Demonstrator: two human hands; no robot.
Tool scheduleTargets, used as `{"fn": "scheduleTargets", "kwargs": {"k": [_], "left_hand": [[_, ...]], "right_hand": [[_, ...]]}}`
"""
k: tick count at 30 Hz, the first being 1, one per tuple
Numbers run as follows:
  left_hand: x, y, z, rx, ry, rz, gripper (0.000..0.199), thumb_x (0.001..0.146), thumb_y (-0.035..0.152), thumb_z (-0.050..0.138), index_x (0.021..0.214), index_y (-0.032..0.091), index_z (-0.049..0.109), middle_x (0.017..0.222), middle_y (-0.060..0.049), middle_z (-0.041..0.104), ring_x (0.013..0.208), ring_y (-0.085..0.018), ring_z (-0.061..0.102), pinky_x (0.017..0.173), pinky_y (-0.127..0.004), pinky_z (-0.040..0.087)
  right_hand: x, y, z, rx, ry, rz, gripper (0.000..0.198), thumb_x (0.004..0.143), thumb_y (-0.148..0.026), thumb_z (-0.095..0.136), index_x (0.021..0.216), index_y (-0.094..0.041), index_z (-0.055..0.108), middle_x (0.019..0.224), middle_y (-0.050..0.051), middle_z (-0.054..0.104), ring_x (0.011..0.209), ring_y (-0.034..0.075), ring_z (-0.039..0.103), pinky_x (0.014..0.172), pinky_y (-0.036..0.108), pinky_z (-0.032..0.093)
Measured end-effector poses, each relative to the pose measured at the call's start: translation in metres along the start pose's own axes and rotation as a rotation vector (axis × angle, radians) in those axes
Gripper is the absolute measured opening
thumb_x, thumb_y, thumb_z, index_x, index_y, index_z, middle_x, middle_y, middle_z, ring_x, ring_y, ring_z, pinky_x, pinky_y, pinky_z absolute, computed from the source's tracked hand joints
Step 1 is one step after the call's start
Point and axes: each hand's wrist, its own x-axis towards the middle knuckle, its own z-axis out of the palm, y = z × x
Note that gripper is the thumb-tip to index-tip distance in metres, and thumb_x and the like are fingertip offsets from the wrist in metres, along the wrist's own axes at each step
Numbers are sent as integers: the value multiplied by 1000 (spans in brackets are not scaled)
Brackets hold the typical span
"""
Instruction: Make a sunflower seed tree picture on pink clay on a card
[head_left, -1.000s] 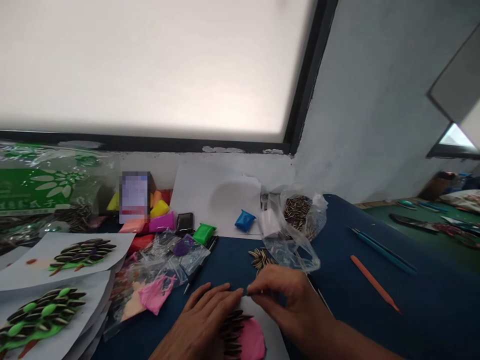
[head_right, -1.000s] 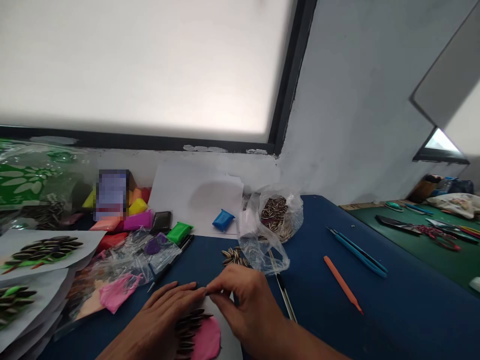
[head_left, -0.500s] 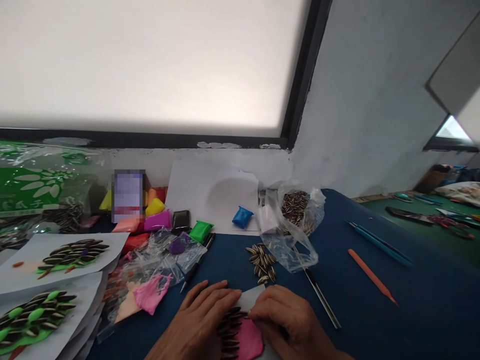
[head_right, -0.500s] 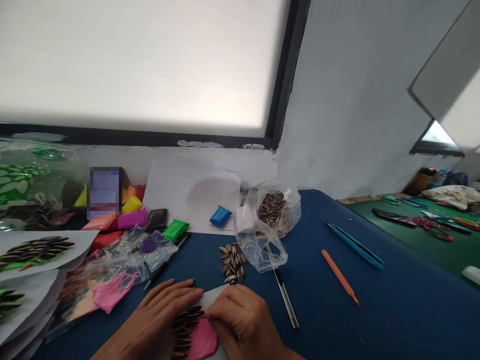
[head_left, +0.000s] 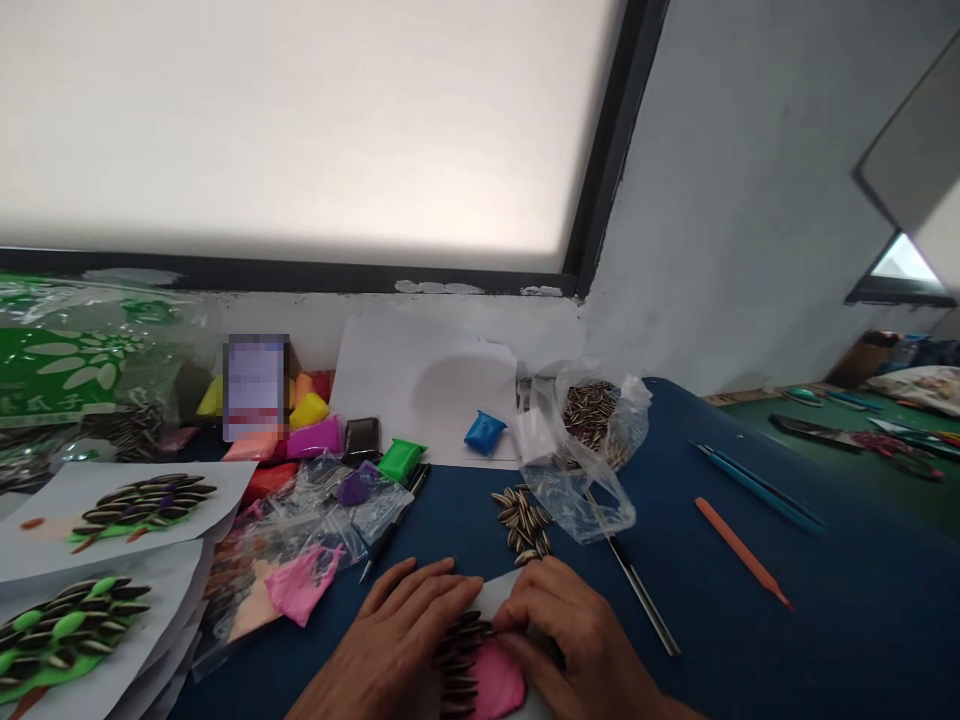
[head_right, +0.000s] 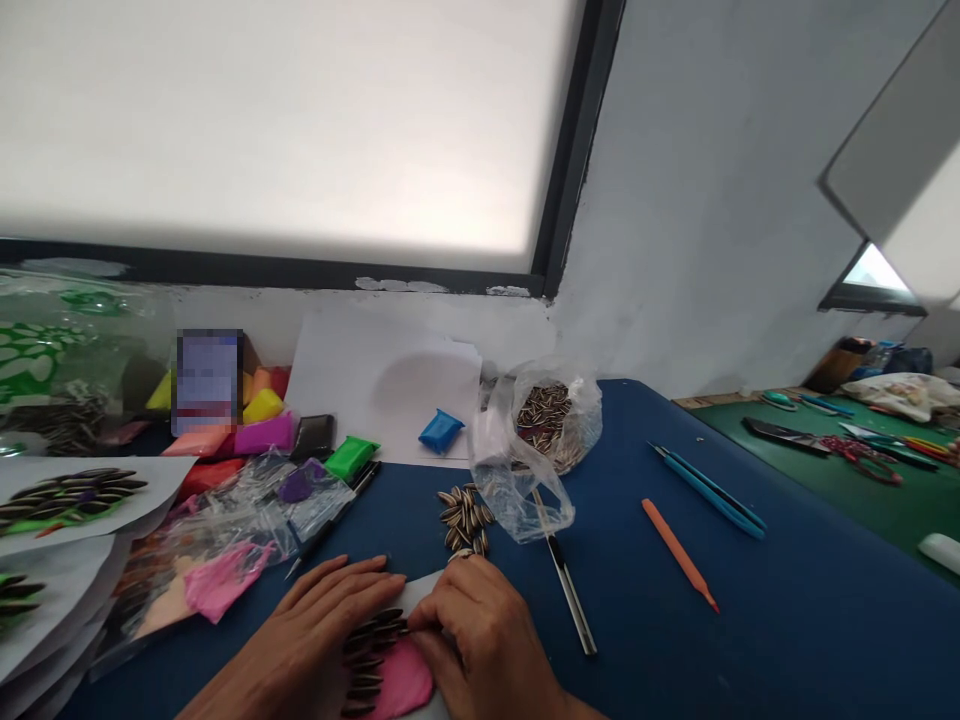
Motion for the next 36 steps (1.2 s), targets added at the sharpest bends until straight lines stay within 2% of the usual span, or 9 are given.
{"fn": "scheduleTargets", "kwargs": {"k": [6,10,14,21,28,33,36], "left_hand": [[3,2,-6,-32,-27,43,74,85,33,71,150,27,36,137,-6,65,127,-31,60,107,-46,47],[5,6,-16,-42,-52,-3,56,96,40,64,147,33,42,136,-4,66,130,-30,58,110,-46,44],[5,6,-23,-101,-85,54,55,97,51,60,147,32,44,138,-6,65,130,-31,57,109,-48,44],[4,6,-15,-54,-36,0,37,102,41,57,138,35,54,134,-1,67,129,-27,58,111,-44,43],[6,7,-22,-22,-78,7,47,97,57,59,140,39,52,135,2,66,128,-28,59,106,-48,48],[3,8,-14,11,-42,2,43,98,54,59,138,39,55,133,1,67,128,-29,59,106,-48,47],[2,7,-13,7,-47,-4,48,96,56,62,140,39,55,134,-1,67,127,-30,59,106,-49,47]], "right_hand": [[3,0,0,-37,24,-25,17,89,-7,54,80,-20,61,75,3,63,71,17,58,64,27,43],[3,0,3,-72,36,-55,17,87,-6,54,79,-20,59,73,2,61,69,16,57,63,26,41],[4,-1,4,-130,37,-65,17,86,-5,52,77,-19,55,73,2,61,68,16,56,61,26,39],[7,-5,6,-254,16,-97,20,87,-6,48,73,-19,51,71,2,58,66,16,53,60,27,36],[5,-4,8,-269,4,-81,20,89,-7,47,73,-18,52,71,3,59,65,16,53,60,27,34],[5,-4,9,-263,14,-85,19,87,-7,47,72,-19,52,70,2,58,65,16,52,59,27,33],[6,-5,9,-266,10,-84,19,87,-8,47,72,-19,52,69,2,58,64,15,52,58,27,32]]}}
